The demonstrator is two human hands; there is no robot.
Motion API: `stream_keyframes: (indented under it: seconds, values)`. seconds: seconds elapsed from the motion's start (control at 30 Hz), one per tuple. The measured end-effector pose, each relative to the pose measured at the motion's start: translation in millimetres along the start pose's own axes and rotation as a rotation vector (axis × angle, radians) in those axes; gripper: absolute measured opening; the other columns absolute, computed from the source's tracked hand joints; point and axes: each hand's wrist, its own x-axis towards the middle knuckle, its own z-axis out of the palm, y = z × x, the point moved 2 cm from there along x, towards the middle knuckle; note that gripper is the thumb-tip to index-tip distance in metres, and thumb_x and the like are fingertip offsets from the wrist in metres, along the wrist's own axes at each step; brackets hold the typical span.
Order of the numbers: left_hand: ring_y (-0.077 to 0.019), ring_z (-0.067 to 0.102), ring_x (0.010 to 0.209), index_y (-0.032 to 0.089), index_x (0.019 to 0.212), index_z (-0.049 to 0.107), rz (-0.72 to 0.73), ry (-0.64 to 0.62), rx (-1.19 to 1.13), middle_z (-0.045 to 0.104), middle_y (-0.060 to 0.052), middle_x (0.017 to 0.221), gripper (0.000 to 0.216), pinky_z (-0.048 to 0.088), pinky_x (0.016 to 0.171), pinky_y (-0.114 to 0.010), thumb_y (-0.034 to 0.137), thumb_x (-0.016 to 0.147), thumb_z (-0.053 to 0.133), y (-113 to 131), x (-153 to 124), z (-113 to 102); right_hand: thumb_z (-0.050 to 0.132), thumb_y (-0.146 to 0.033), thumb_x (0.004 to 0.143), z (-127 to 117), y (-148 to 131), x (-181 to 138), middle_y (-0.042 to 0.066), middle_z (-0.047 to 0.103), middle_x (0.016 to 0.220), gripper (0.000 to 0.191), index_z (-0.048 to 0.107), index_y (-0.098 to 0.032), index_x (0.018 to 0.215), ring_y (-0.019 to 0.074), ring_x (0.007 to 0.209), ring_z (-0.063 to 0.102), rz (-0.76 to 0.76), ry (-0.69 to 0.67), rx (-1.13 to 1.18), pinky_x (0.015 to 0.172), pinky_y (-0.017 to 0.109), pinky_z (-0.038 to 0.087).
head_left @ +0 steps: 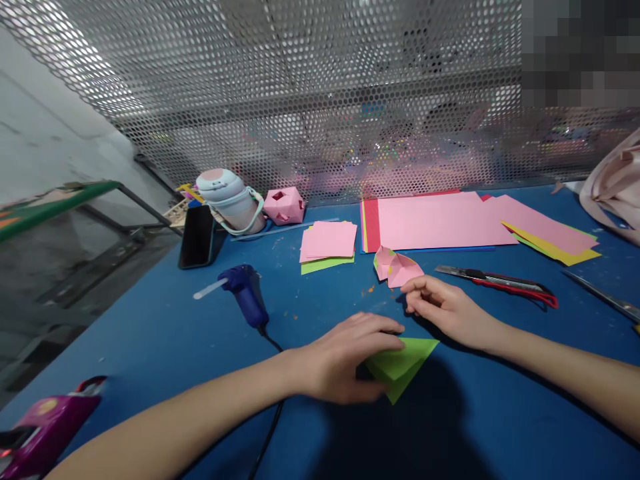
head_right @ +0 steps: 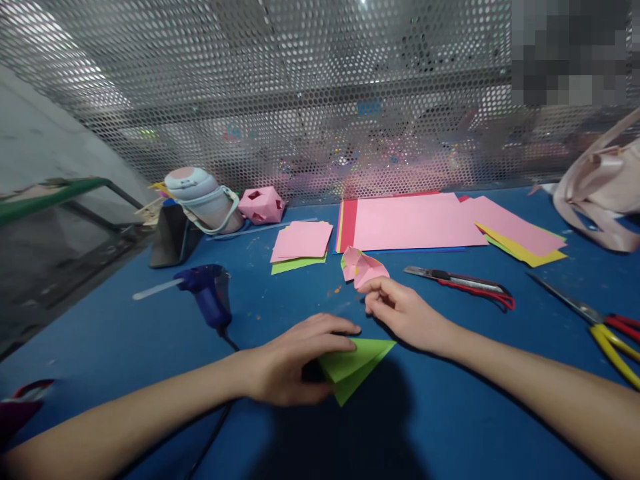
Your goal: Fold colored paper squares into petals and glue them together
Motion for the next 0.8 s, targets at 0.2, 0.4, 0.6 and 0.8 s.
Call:
stream_keyframes:
  seconds: [0.2,0.4,0.6,0.8]
  values:
    - [-0.0199,0.055,0.104,0.013,0.099,0.055,-0.014,0.121,0.009,0.058,-0.017,0.106,0.026,0.046,0.087,-0.031,0.004,0.078,0.044,-4.4,2.3,0.4,0.053,-0.032,0.081,-1.4,-1.5,0.8,0.002,0.060,0.084,0.018,0.055,-0.019,0.093,0.0154,0.080,0.059,0.046,0.020,0.037,0.074,0.031,0.047]
    - [-0.0185,0.057,0.096,0.012,0.095,0.057,0.003,0.175,0.006,0.061,-0.016,0.100,0.023,0.048,0.082,-0.029,0.002,0.078,0.044,-4.2,2.7,0.3,0.048,-0.029,0.085,-4.5,-1.3,2.5,0.000,0.058,0.069,0.017,0.059,-0.017,0.089,0.0117,0.066,0.058,0.076,-0.011,0.116,0.063,0.026,0.042]
    - [-0.0172,0.059,0.093,0.014,0.095,0.057,0.006,0.207,0.009,0.063,-0.014,0.097,0.024,0.049,0.080,-0.028,0.002,0.079,0.042,-3.8,1.8,-0.2,0.056,-0.030,0.082,2.5,3.4,1.6,-0.007,0.046,0.052,0.014,0.057,-0.016,0.083,0.0080,0.049,0.049,0.145,-0.068,0.504,0.055,0.026,0.041]
    - [-0.0171,0.060,0.090,0.014,0.094,0.058,-0.014,0.239,-0.043,0.064,-0.014,0.094,0.024,0.050,0.077,-0.027,0.003,0.079,0.043,-2.3,2.1,-2.6,0.065,-0.023,0.076,2.5,4.6,2.6,-0.007,0.048,0.051,0.016,0.060,-0.013,0.087,0.0073,0.047,0.049,0.181,-0.084,0.685,0.057,0.027,0.044]
